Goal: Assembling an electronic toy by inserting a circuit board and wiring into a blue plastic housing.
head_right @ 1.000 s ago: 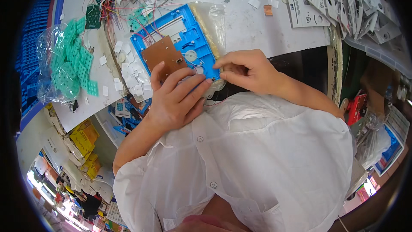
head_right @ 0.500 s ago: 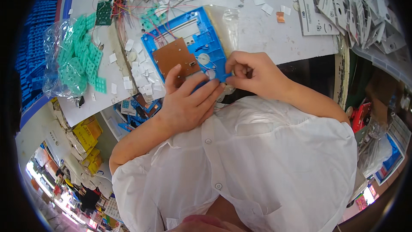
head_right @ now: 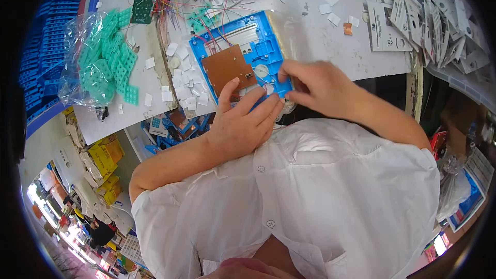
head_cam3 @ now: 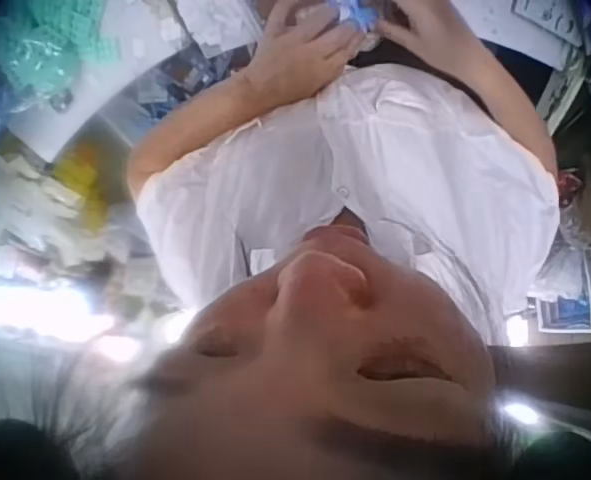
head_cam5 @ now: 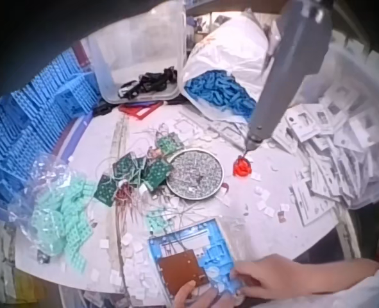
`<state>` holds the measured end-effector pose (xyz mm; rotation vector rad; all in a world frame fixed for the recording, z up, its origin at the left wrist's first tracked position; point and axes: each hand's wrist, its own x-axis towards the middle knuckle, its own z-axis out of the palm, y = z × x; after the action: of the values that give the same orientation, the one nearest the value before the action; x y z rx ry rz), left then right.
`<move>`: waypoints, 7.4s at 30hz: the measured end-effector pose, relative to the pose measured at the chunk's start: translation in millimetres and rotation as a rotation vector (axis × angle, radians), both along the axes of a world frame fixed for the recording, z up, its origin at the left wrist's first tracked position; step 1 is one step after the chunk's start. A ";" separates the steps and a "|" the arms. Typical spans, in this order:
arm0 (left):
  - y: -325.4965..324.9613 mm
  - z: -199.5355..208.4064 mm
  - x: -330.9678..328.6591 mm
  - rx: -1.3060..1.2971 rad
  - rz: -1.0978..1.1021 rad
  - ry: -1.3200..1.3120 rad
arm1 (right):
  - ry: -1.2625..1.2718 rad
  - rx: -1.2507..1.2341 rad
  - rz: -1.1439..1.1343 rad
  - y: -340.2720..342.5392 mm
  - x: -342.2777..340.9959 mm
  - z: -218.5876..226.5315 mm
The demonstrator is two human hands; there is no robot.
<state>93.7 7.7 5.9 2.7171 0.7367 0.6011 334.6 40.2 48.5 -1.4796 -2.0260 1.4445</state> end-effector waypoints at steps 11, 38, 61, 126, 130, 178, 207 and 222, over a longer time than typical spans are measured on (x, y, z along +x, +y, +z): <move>49.5 7.6 -27.7 -0.127 0.375 -0.054 | -0.188 0.688 0.079 117.6 -70.7 -48.6; 59.9 3.9 -37.3 -0.089 0.238 -0.085 | -0.090 1.053 0.240 126.8 -56.3 -32.7; 108.8 -17.7 -15.2 0.129 0.382 -0.340 | -0.431 0.667 0.475 87.7 -42.3 6.4; 108.1 -10.6 -14.1 -0.032 0.341 -0.265 | -0.380 0.752 0.355 47.7 -36.8 -9.2; 110.0 -6.6 -15.6 -0.054 0.305 -0.231 | -0.236 0.815 0.245 41.1 -27.7 -20.6; 189.0 54.4 54.2 -0.519 -0.023 0.869 | -0.100 0.812 0.124 29.5 -25.9 -33.7; 153.2 28.8 -5.4 -0.303 0.038 0.444 | -0.064 0.534 0.046 39.0 -31.4 -27.0; 146.8 39.8 8.4 -0.158 0.053 0.516 | -0.419 0.760 0.333 25.1 -47.7 -20.5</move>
<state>102.1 154.5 45.7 2.7247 0.9263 -0.1617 286.9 65.3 28.0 -1.1890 -2.7242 0.3160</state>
